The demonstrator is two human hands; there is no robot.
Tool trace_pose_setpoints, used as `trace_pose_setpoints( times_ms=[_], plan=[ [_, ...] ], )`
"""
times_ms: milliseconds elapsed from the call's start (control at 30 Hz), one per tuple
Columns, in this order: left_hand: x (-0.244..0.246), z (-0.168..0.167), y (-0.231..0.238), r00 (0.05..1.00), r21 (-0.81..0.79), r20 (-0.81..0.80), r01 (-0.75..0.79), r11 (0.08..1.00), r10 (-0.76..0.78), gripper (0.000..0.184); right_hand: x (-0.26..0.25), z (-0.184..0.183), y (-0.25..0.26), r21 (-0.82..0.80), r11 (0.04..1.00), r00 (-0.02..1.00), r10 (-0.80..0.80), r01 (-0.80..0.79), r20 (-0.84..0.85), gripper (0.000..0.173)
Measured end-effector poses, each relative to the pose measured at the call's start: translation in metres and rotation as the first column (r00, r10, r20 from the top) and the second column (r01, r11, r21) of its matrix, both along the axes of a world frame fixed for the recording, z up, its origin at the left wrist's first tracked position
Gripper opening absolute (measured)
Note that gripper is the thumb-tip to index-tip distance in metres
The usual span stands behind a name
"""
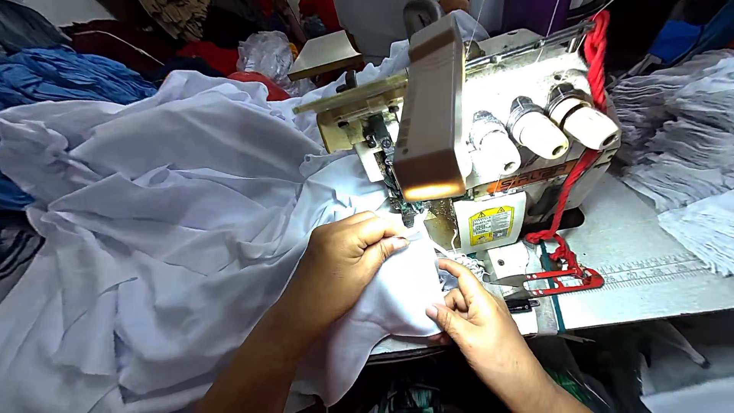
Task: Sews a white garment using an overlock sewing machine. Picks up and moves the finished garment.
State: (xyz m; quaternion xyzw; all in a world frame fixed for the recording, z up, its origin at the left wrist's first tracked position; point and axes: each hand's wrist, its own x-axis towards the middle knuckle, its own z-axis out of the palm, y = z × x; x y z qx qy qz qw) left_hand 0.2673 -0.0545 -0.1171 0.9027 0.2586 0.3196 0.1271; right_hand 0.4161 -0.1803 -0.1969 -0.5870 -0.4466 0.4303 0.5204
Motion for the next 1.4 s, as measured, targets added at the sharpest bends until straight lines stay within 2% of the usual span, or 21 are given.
trace_pose_setpoints(
  times_ms=[167, 233, 367, 467, 533, 600, 667, 767, 800, 833, 900, 1033, 1233, 1400],
  plan=[
    [0.004, -0.008, 0.005, 0.997, -0.008, 0.013, -0.080, 0.997, 0.080, 0.009, 0.005, 0.008, 0.016, -0.077, 0.997, 0.992, 0.027, -0.018, 0.120, 0.019],
    [0.006, -0.008, 0.005, 0.990, 0.011, -0.020, -0.141, 0.990, 0.141, 0.006, 0.004, 0.006, 0.021, -0.010, 0.999, 0.977, -0.035, 0.038, 0.212, 0.010],
    [0.010, -0.003, 0.004, 0.970, 0.013, -0.090, -0.226, 0.974, 0.226, 0.007, 0.002, -0.003, 0.026, 0.209, 0.969, 0.888, -0.211, 0.134, 0.410, 0.010],
    [0.011, -0.001, 0.004, 0.964, -0.025, -0.104, -0.247, 0.969, 0.243, 0.010, 0.002, -0.010, 0.021, 0.281, 0.947, 0.861, -0.269, 0.156, 0.431, 0.012],
    [0.008, -0.001, 0.005, 0.968, -0.056, -0.113, -0.231, 0.971, 0.224, 0.009, 0.004, -0.011, 0.011, 0.268, 0.956, 0.921, -0.210, 0.122, 0.328, 0.009],
    [0.003, 0.002, 0.005, 0.969, -0.089, -0.152, -0.208, 0.974, 0.193, 0.008, 0.004, -0.005, -0.004, 0.161, 0.987, 0.990, -0.035, 0.012, 0.139, 0.008],
    [0.004, 0.013, -0.004, 0.959, -0.170, -0.211, -0.228, 0.959, 0.190, 0.007, 0.003, 0.001, -0.015, 0.069, 0.992, 0.994, 0.110, -0.107, -0.027, 0.006],
    [0.015, 0.029, -0.018, 0.927, -0.242, -0.291, -0.313, 0.919, 0.239, 0.008, 0.000, 0.006, -0.024, 0.051, 0.979, 0.966, 0.203, -0.197, -0.160, 0.005],
    [0.014, 0.027, -0.017, 0.931, -0.226, -0.287, -0.294, 0.929, 0.225, 0.009, -0.001, 0.008, -0.025, 0.038, 0.975, 0.954, 0.221, -0.218, -0.201, 0.005],
    [0.006, 0.016, -0.009, 0.949, -0.129, -0.255, -0.224, 0.966, 0.186, 0.009, -0.001, 0.009, -0.026, 0.023, 0.972, 0.943, 0.232, -0.233, -0.239, 0.004],
    [0.000, 0.007, 0.000, 0.969, -0.085, -0.208, -0.150, 0.985, 0.129, 0.009, -0.001, 0.012, -0.025, -0.002, 0.969, 0.919, 0.234, -0.247, -0.316, 0.004],
    [0.003, 0.014, 0.003, 0.958, -0.139, -0.269, -0.145, 0.980, 0.103, 0.012, 0.000, 0.018, -0.026, 0.006, 0.961, 0.866, 0.252, -0.276, -0.432, 0.005],
    [0.007, 0.024, 0.010, 0.948, -0.298, -0.303, -0.186, 0.936, 0.091, 0.017, -0.002, 0.024, -0.026, 0.076, 0.961, 0.821, 0.268, -0.267, -0.504, 0.006],
    [0.008, 0.021, 0.018, 0.954, -0.320, -0.281, -0.196, 0.927, 0.105, 0.019, -0.002, 0.024, -0.021, 0.092, 0.968, 0.797, 0.244, -0.232, -0.553, 0.007]
  ],
)
